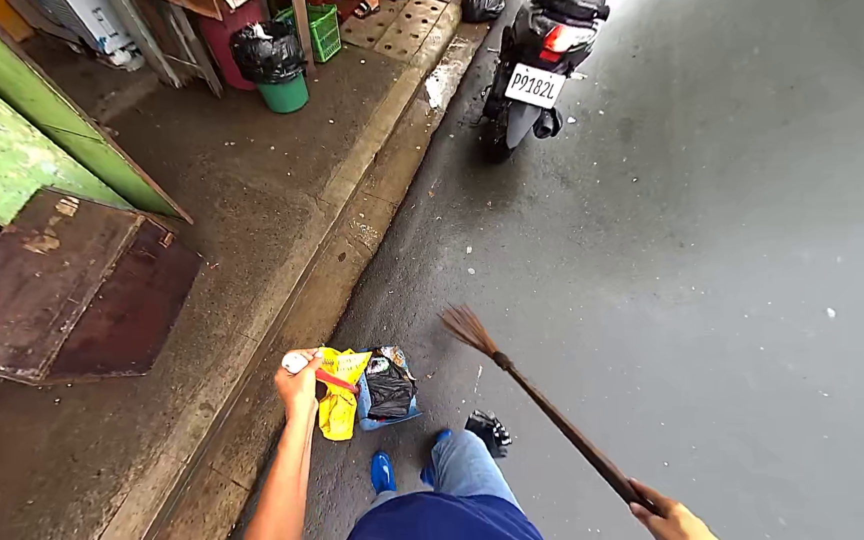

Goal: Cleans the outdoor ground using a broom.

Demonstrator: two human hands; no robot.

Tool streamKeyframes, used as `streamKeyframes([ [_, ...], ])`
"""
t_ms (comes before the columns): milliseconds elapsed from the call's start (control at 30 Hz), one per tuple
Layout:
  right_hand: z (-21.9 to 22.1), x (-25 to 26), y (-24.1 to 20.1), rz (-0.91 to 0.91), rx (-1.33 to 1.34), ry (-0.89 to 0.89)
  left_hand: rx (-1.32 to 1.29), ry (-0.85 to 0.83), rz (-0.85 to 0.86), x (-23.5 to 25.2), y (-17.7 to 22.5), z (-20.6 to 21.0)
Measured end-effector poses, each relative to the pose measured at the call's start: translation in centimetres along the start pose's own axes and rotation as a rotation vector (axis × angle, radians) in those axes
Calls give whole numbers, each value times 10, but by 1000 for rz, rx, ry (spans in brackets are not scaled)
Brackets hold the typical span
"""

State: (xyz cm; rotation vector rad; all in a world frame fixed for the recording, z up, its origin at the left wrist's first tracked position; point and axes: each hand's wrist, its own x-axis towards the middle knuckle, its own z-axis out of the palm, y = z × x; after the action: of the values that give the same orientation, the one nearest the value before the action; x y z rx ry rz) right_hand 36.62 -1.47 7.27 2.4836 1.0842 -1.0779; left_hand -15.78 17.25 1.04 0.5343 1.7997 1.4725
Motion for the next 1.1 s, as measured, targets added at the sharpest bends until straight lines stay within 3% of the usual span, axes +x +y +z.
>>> streamKeyframes([
  [100, 32, 54, -61, 32, -79, 131, -1, 50, 14, 20, 21, 19],
  [233, 24, 124, -121, 0, 60, -80, -2, 82, 89, 61, 44, 69],
  [367, -45, 179, -150, -110, 309, -190, 25, 116, 143, 115, 79, 138],
  [433, -88, 202, -176, -130, 302, -214, 67, 158, 138, 135, 104, 172],
  [633, -254, 307, -265, -223, 146, 3, 46, 238, 200, 216, 188, 285],
  [800, -374, 403, -371, -200, -51, 170, -3, 280, 193, 301, 216, 375],
  [867, -386, 441, -430, -124, -126, 166, -16, 279, 166, 341, 216, 414],
  [967, -363, 482, -518, -63, -198, 88, 2, 263, 112, 410, 204, 468],
  [1100, -396, 504, -585, -135, -159, -213, 11, 249, 67, 505, 204, 536],
])
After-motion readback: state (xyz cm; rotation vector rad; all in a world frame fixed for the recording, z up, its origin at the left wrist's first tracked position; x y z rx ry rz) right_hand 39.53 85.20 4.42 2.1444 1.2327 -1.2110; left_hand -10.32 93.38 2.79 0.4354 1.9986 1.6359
